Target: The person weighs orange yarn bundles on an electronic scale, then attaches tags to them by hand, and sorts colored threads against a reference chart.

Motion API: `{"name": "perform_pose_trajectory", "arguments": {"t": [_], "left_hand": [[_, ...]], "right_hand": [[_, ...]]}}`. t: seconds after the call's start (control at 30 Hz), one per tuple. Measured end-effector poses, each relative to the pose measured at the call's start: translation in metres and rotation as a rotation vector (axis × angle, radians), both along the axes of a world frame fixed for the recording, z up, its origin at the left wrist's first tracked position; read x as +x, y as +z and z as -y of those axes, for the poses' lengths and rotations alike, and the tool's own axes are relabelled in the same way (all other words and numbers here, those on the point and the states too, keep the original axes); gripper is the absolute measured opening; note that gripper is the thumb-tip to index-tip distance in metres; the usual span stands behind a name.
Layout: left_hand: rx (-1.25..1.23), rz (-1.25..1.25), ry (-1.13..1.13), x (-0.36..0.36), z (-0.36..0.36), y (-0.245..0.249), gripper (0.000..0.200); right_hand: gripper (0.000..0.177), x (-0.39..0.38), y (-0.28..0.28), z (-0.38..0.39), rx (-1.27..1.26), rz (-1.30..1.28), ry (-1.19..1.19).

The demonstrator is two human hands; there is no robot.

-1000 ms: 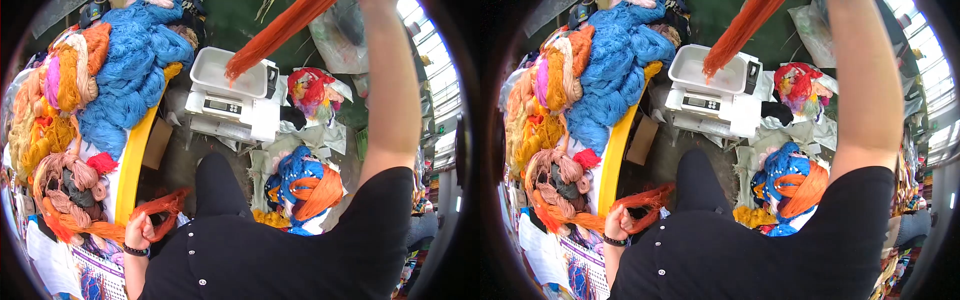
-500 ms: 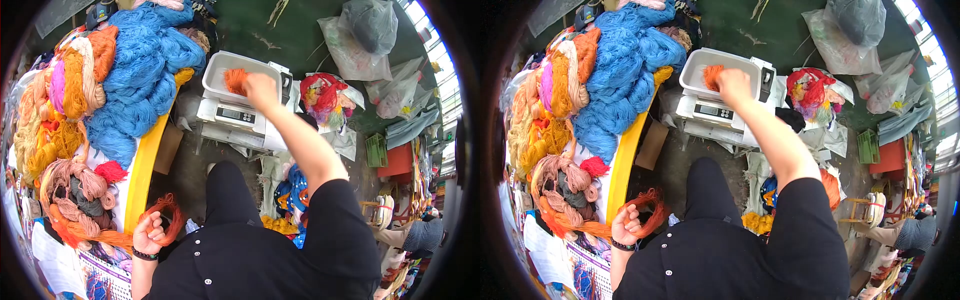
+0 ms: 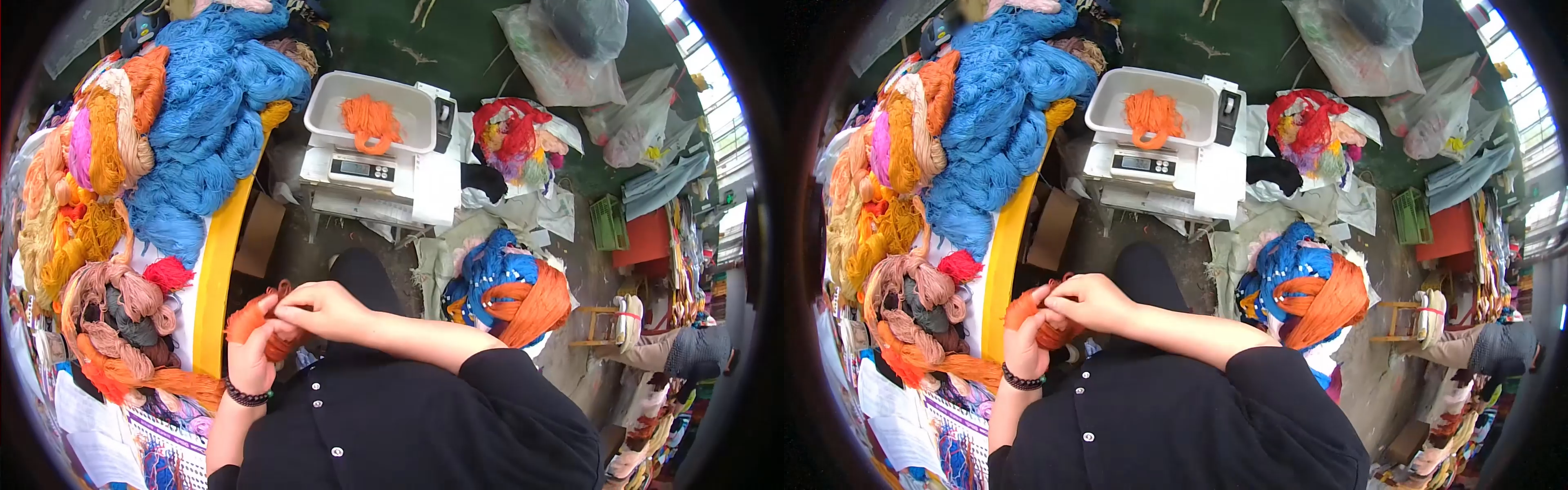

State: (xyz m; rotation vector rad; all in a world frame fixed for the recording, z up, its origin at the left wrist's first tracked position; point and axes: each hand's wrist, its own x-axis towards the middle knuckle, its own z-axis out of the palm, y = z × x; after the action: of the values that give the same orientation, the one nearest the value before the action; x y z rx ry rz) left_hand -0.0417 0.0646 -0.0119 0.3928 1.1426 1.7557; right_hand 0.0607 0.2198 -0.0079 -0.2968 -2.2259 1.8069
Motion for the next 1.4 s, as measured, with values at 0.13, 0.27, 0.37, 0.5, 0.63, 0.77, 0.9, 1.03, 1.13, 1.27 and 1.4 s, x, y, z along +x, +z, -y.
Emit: {"name": "perform_pose_trajectory", "arguments": {"t": [0.13, 0.27, 0.37, 0.5, 0.63, 0.77, 0.9, 1.03, 1.13, 1.27, 1.4], "left_hand": [[-0.012, 0.016, 0.008, 0.022, -0.008, 0.010, 0.043], [-0.057, 0.015, -0.042, 0.029, -0.004, 0.007, 0.045], [-0.083, -0.001, -0.035, 0.031, -0.002, 0.011, 0.043], [-0.017, -0.024, -0.121, 0.023, 0.004, 0.002, 0.042], [-0.169, -0.011, 0.026, 0.021, 0.004, -0.005, 0.034], [-0.169, 0.014, 0.039, 0.015, 0.006, -0.009, 0.032], [-0.202, 0.056, 0.079, 0.013, 0.006, -0.013, 0.028], [-0.183, 0.139, 0.145, 0.005, 0.010, -0.015, 0.031], [-0.009, 0.425, 0.088, -0.010, 0.018, -0.019, 0.032], [0.006, 0.281, 0.006, -0.011, 0.009, 0.001, 0.038], [0.274, 0.089, 0.036, 0.002, 0.002, 0.023, 0.034]], "right_hand": [[0.018, 0.007, 0.002, 0.011, -0.524, 0.159, 0.064], [0.016, 0.015, 0.000, 0.016, -0.587, 0.188, 0.077], [0.016, 0.017, 0.006, 0.019, -0.626, 0.180, 0.057], [0.017, 0.016, -0.006, 0.022, -0.434, 0.052, 0.004], [0.013, 0.006, -0.018, -0.020, 0.271, -0.044, -0.115], [0.035, -0.017, -0.022, -0.146, 1.019, 0.045, -0.707], [0.031, -0.023, -0.045, -0.214, 1.363, 0.201, -0.755], [0.014, -0.032, -0.032, -0.201, 1.153, 0.253, -0.525], [0.014, -0.032, 0.003, -0.129, 0.391, 0.089, -0.434], [0.017, -0.012, 0.058, -0.026, -0.658, 0.020, 0.075], [0.020, -0.004, 0.057, 0.017, -0.671, 0.077, 0.089]]}}
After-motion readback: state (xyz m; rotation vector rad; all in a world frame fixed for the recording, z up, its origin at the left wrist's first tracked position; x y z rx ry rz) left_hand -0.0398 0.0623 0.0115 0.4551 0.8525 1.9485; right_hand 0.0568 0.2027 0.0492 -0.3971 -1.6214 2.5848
